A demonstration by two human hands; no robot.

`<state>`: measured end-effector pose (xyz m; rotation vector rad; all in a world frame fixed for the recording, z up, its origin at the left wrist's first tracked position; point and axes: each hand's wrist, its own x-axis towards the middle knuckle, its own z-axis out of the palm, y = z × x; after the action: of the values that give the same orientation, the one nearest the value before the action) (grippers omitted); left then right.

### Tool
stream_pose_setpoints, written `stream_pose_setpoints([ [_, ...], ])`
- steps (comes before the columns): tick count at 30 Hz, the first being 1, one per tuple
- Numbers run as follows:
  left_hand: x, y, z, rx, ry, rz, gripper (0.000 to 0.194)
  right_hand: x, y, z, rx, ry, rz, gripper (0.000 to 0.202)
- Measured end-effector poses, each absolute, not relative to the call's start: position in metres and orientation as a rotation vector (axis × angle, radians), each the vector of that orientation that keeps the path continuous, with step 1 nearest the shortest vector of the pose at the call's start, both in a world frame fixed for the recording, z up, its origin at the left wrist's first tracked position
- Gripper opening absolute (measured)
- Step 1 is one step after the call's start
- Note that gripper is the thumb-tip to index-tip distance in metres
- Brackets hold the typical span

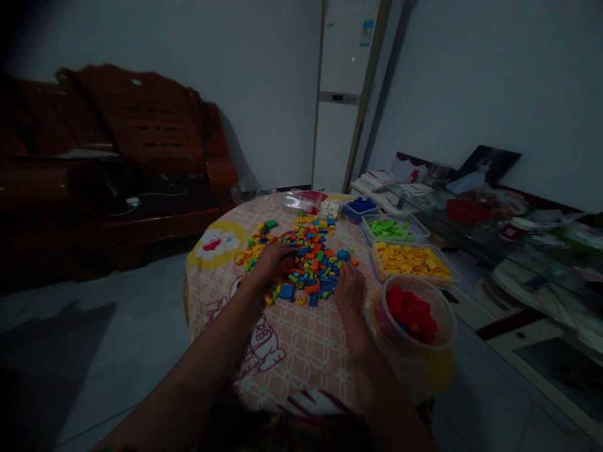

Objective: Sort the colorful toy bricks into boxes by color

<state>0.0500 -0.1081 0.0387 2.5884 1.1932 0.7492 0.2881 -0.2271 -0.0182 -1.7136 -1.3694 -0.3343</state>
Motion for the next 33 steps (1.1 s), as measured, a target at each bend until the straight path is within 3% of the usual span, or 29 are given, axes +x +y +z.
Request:
stream_pose_setpoints([
  [17,0.03,-0.096,0.035,2.202,1.357,1.174,0.037,0.282,-0.229,-0.007,-1.385,-1.674,0.002,0.033],
  [33,0.003,-0.086,0.038,1.655,1.572,1.518,0.034,0.28,-0.23,-0.009,-1.462,-1.606,-0.064,0.036],
])
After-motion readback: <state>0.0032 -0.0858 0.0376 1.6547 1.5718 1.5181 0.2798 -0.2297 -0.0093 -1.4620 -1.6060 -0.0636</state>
